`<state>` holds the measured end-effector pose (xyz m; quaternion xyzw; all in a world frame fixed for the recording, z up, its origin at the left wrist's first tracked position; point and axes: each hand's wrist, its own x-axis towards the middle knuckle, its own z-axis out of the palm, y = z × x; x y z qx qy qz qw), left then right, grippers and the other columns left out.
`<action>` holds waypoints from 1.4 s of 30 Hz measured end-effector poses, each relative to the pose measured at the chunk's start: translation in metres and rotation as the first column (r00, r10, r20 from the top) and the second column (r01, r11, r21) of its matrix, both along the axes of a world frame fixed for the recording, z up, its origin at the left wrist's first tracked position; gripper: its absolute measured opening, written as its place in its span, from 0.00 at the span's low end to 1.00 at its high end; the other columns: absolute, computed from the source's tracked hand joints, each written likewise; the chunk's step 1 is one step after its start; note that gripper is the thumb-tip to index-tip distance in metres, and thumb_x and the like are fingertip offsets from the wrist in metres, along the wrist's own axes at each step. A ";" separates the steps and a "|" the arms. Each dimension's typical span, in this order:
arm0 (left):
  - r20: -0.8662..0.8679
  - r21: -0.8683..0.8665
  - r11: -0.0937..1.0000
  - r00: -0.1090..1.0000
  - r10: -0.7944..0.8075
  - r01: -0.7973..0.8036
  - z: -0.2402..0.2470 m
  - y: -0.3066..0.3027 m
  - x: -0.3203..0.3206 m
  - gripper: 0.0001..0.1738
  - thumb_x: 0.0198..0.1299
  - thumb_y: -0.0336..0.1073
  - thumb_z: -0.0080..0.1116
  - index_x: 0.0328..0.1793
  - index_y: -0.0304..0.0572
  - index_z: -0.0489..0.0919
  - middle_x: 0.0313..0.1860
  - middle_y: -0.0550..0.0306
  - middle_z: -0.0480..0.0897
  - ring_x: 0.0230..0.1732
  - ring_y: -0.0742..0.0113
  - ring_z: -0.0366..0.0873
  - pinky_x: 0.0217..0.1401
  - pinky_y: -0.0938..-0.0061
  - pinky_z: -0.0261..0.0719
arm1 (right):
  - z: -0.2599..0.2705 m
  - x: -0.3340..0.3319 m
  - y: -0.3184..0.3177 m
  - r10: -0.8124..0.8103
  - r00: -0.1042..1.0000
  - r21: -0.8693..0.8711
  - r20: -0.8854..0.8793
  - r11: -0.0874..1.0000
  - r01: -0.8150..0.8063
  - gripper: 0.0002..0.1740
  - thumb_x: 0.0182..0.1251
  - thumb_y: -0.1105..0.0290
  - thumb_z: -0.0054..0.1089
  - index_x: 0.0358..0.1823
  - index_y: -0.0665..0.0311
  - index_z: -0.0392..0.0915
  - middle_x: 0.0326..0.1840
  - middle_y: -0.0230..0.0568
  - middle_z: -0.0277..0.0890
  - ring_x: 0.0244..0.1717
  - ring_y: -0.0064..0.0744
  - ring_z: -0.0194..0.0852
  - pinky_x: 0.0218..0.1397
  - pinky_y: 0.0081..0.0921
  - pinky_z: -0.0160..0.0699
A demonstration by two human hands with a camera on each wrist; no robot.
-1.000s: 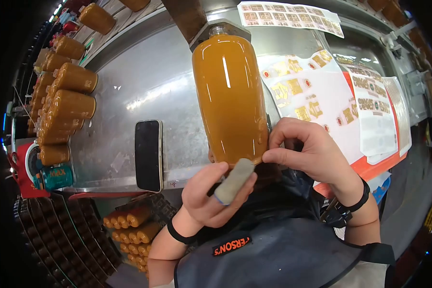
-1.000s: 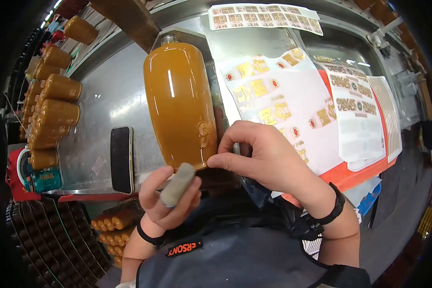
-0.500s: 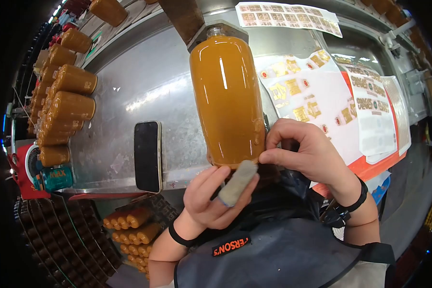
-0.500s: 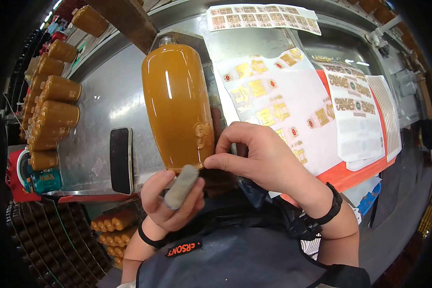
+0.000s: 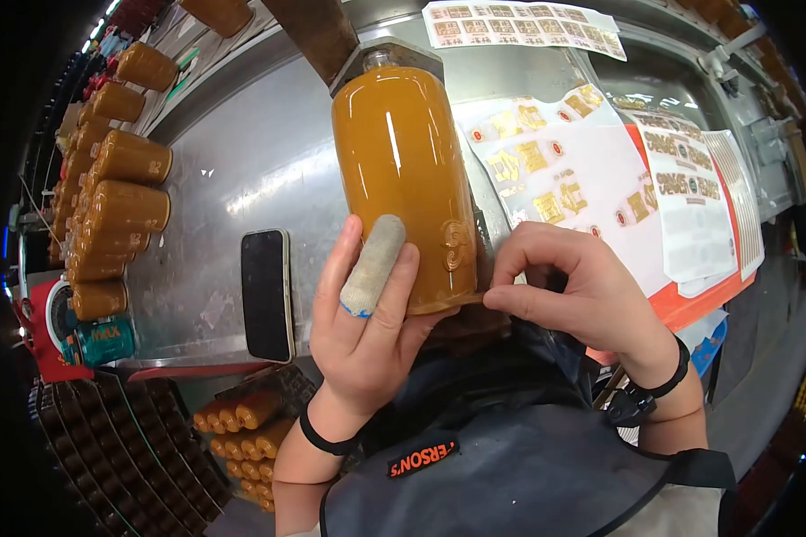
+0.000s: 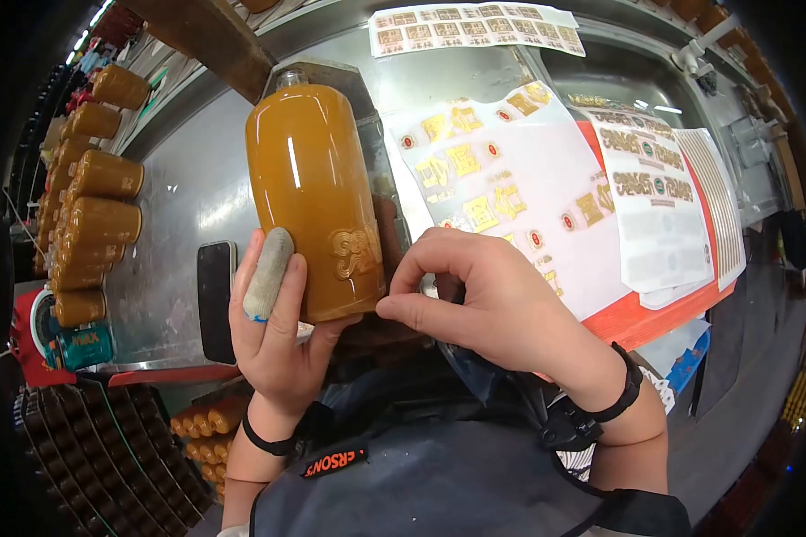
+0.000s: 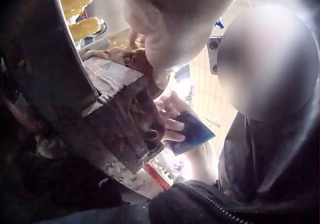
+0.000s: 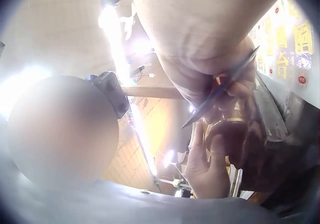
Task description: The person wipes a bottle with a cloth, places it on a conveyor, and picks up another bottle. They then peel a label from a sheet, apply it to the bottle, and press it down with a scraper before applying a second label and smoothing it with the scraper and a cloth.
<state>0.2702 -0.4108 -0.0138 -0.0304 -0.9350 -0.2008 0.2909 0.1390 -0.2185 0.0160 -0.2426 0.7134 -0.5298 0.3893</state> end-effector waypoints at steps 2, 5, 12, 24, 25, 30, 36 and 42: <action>-0.016 0.028 1.000 1.000 0.000 0.000 -0.001 0.000 0.000 0.33 0.50 0.38 0.76 0.64 0.37 0.81 0.65 0.42 0.79 0.71 0.38 0.71 0.70 0.54 0.76 | 0.001 0.001 0.001 0.005 0.999 -0.026 -0.039 1.000 -0.006 0.09 0.64 0.66 0.71 0.34 0.64 0.82 0.31 0.30 0.74 0.25 0.16 0.64 0.29 0.19 0.64; -0.019 0.028 1.000 1.000 -0.003 0.004 -0.002 -0.002 0.001 0.34 0.49 0.38 0.77 0.64 0.36 0.81 0.66 0.42 0.78 0.71 0.38 0.71 0.70 0.54 0.76 | 0.000 -0.001 0.000 0.008 0.999 -0.012 -0.039 1.000 -0.009 0.09 0.65 0.66 0.71 0.34 0.64 0.83 0.32 0.30 0.75 0.25 0.17 0.64 0.29 0.19 0.64; -0.040 0.064 0.998 0.999 -0.011 0.013 -0.005 -0.004 0.001 0.35 0.48 0.39 0.78 0.64 0.35 0.80 0.65 0.41 0.79 0.71 0.37 0.72 0.70 0.53 0.76 | -0.005 -0.001 -0.004 0.001 1.000 -0.005 -0.009 1.000 -0.001 0.05 0.64 0.72 0.70 0.34 0.63 0.81 0.34 0.25 0.73 0.27 0.11 0.62 0.31 0.15 0.59; -0.016 0.452 0.891 0.999 0.049 -0.037 -0.048 -0.008 0.019 0.41 0.56 0.46 0.75 0.70 0.27 0.73 0.65 0.34 0.78 0.63 0.42 0.79 0.63 0.62 0.80 | -0.008 -0.011 -0.006 -0.064 0.997 0.091 0.032 0.994 0.061 0.12 0.66 0.74 0.69 0.50 0.66 0.82 0.37 0.23 0.77 0.27 0.08 0.60 0.30 0.11 0.60; -0.028 0.479 0.877 0.998 0.049 -0.029 -0.051 -0.008 0.019 0.40 0.58 0.45 0.73 0.70 0.26 0.73 0.64 0.35 0.79 0.62 0.43 0.80 0.62 0.62 0.80 | -0.011 -0.011 -0.007 -0.052 0.993 0.040 0.104 0.998 0.048 0.18 0.66 0.74 0.68 0.56 0.67 0.79 0.38 0.24 0.78 0.27 0.07 0.61 0.30 0.10 0.60; 0.013 0.392 0.916 0.996 0.090 -0.088 -0.042 -0.008 0.029 0.34 0.64 0.45 0.69 0.68 0.27 0.75 0.60 0.37 0.81 0.60 0.42 0.81 0.61 0.59 0.79 | -0.015 -0.011 -0.010 -0.001 0.978 -0.018 0.206 1.000 0.004 0.28 0.68 0.75 0.67 0.68 0.67 0.73 0.40 0.25 0.79 0.28 0.07 0.61 0.31 0.10 0.61; -0.045 -0.055 0.997 0.997 -0.065 0.062 -0.030 -0.012 0.050 0.27 0.64 0.53 0.67 0.59 0.37 0.83 0.63 0.38 0.78 0.68 0.44 0.72 0.63 0.57 0.75 | -0.017 -0.010 -0.012 -0.006 0.975 -0.030 0.221 0.999 0.013 0.29 0.67 0.74 0.68 0.69 0.69 0.72 0.40 0.26 0.80 0.28 0.07 0.62 0.31 0.10 0.62; -0.006 0.569 0.822 1.000 0.018 -0.011 -0.023 0.004 0.012 0.38 0.65 0.47 0.65 0.74 0.29 0.68 0.76 0.34 0.64 0.77 0.40 0.60 0.78 0.55 0.56 | -0.018 -0.010 -0.013 -0.004 0.979 -0.029 0.203 1.000 0.010 0.29 0.66 0.74 0.69 0.69 0.69 0.72 0.39 0.26 0.80 0.28 0.07 0.63 0.31 0.10 0.63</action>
